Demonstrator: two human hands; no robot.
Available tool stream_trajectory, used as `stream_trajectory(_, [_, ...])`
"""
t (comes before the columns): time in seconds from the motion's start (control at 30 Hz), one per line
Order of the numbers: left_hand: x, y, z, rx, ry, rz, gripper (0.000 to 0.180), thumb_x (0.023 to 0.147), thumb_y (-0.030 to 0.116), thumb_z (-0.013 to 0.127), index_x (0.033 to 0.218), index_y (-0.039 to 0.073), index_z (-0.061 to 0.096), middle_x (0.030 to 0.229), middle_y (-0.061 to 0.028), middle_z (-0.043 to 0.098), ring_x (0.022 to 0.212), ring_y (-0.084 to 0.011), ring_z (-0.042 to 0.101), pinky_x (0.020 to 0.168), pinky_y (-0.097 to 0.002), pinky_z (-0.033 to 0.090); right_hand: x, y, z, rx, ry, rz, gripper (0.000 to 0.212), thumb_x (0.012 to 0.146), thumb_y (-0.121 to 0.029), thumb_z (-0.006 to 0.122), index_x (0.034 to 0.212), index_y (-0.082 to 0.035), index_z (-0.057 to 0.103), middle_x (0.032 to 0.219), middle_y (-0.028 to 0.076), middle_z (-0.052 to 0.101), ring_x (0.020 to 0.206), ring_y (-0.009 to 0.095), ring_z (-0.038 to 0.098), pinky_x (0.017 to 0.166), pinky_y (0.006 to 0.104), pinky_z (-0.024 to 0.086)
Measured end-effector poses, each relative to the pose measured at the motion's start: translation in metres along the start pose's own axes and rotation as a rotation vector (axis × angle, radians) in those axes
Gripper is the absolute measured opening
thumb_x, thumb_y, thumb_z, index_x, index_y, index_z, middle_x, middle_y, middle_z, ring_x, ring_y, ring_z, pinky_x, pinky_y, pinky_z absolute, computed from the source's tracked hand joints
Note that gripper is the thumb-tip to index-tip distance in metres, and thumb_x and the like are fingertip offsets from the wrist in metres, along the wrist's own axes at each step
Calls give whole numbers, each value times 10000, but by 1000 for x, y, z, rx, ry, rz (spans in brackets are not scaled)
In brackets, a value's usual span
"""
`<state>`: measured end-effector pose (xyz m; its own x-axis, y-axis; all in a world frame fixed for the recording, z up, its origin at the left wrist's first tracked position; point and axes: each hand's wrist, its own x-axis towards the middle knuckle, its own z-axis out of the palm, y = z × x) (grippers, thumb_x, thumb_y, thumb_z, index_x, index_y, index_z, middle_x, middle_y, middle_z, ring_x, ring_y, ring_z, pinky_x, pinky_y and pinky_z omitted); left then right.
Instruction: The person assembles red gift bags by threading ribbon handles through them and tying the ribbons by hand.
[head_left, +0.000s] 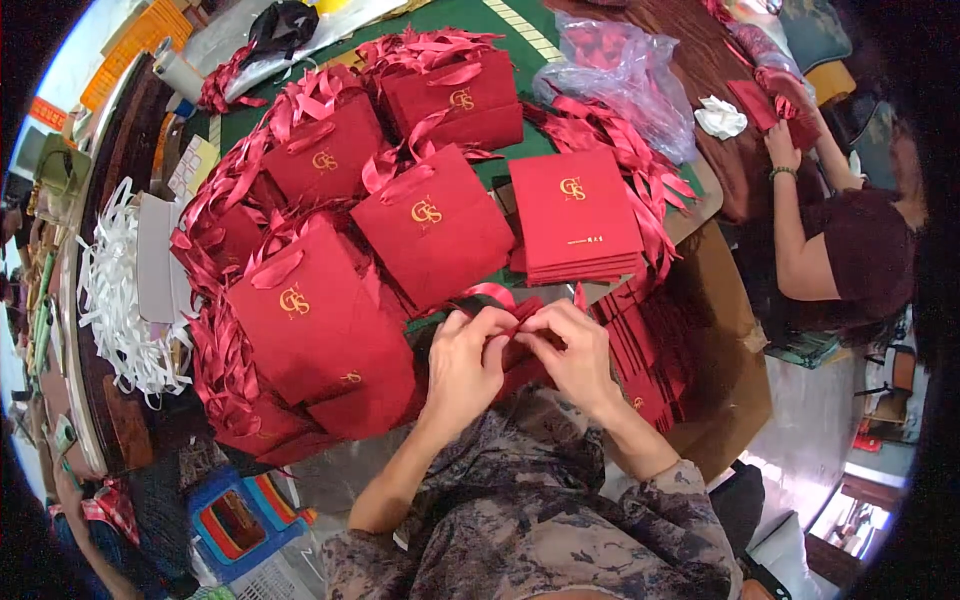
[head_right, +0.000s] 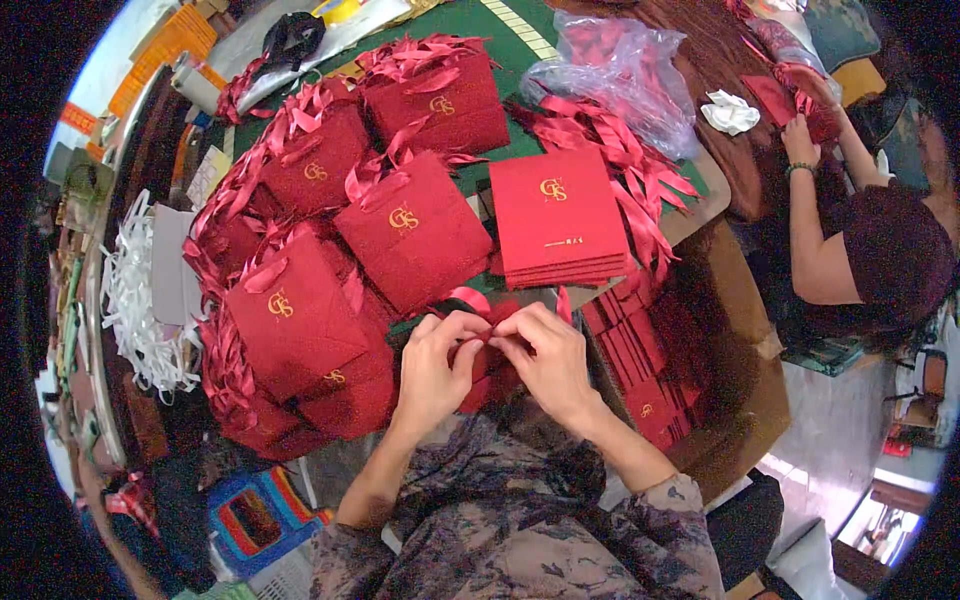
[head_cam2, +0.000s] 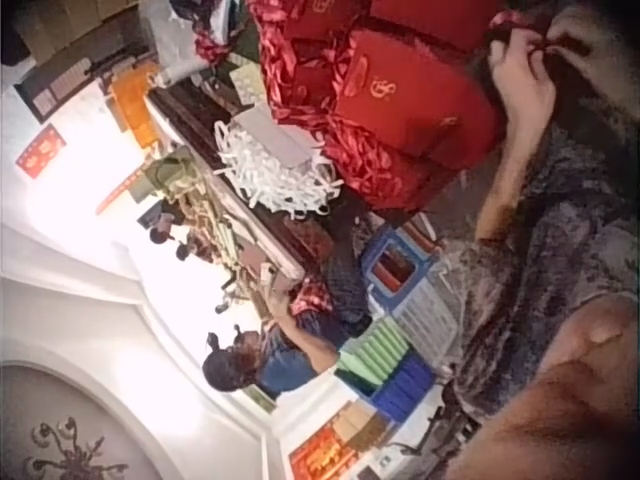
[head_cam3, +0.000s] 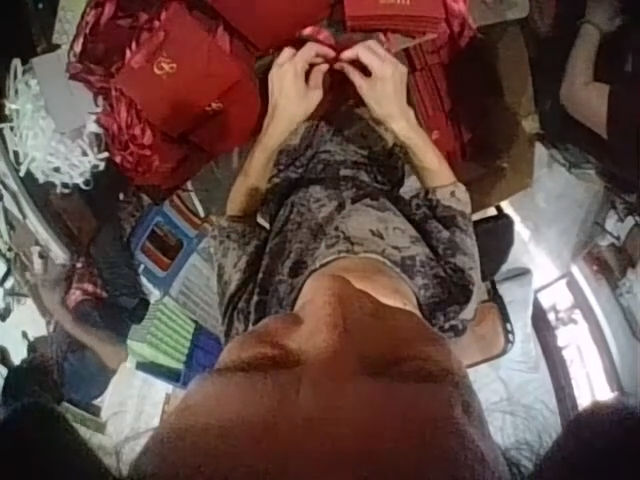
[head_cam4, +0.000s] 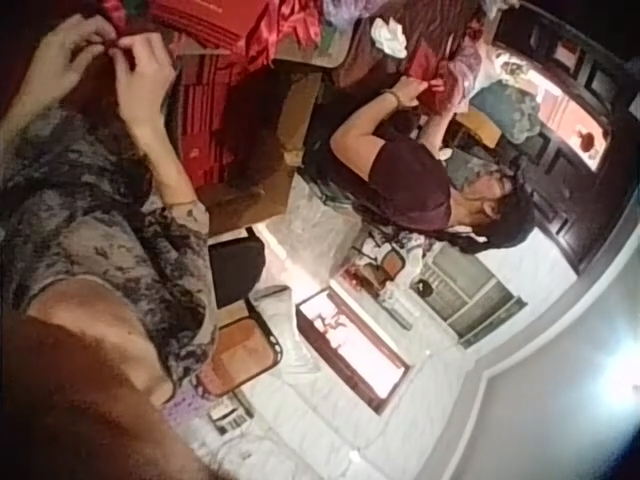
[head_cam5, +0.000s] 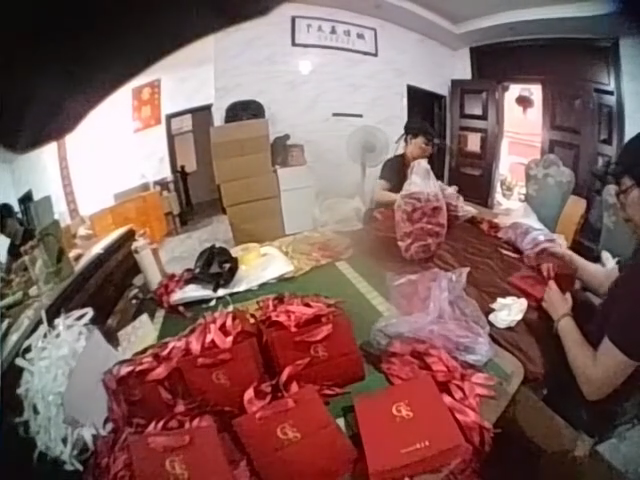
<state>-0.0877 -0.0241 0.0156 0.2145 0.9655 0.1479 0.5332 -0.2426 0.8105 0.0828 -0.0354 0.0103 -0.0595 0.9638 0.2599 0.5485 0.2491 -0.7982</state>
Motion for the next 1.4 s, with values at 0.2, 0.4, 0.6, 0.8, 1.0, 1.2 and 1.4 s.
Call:
stream_trajectory(0.2, [0, -3, 2, 30, -52, 39, 160, 815, 5, 692, 967, 53, 688, 858, -84, 698, 801, -261, 647, 717, -375, 534, 4, -4, -12, -105, -35, -70, 196, 735, -75, 815, 887, -52, 692, 871, 89, 633, 856, 285, 613, 733, 379, 497])
stream_trajectory(0.4, [-10, 3, 8, 98, 31, 131, 163, 775, 43, 741, 928, 87, 705, 802, -55, 674, 781, -264, 608, 704, -384, 483, 25, -1, -38, -141, -250, -237, 115, 857, -133, 717, 918, -41, 685, 906, 84, 597, 892, 292, 582, 781, 384, 474])
stream_trajectory(0.6, [-21, 10, 19, 266, 184, 358, 116, 759, 54, 699, 846, 129, 710, 801, -8, 635, 771, -221, 569, 676, -364, 422, 43, 5, -47, -173, -557, -297, 116, 893, -134, 669, 985, -82, 717, 900, 74, 571, 931, 273, 567, 851, 387, 450])
stream_trajectory(0.8, [-20, 5, 22, 202, 210, 391, 112, 793, 81, 679, 900, 104, 701, 830, -20, 620, 782, -234, 571, 674, -373, 435, 56, 9, -51, -96, -702, -347, 138, 914, -183, 637, 942, -50, 656, 929, 114, 539, 969, 303, 538, 852, 415, 440])
stream_trajectory(1.0, [-19, 7, 17, 115, 112, 312, 135, 786, 145, 762, 894, 90, 702, 830, -42, 633, 785, -252, 579, 674, -380, 443, 38, 17, -37, -85, -574, -320, 109, 939, -136, 596, 910, -31, 598, 936, 121, 512, 946, 313, 530, 834, 410, 436])
stream_trajectory(1.2, [-18, 9, 21, 81, 84, 249, 130, 766, 134, 804, 833, 85, 704, 815, -52, 682, 731, -260, 586, 694, -371, 470, 43, 12, -35, -35, -220, -224, 71, 952, -70, 588, 993, -29, 628, 954, 122, 532, 896, 294, 559, 802, 374, 465])
stream_trajectory(1.4, [-15, -1, 14, 41, 139, 95, 111, 810, 122, 786, 856, 60, 707, 732, -87, 615, 665, -221, 589, 602, -353, 483, 29, 8, -60, 132, 97, 105, 125, 983, -89, 589, 1027, 3, 662, 859, 60, 626, 711, 145, 594, 663, 274, 476])
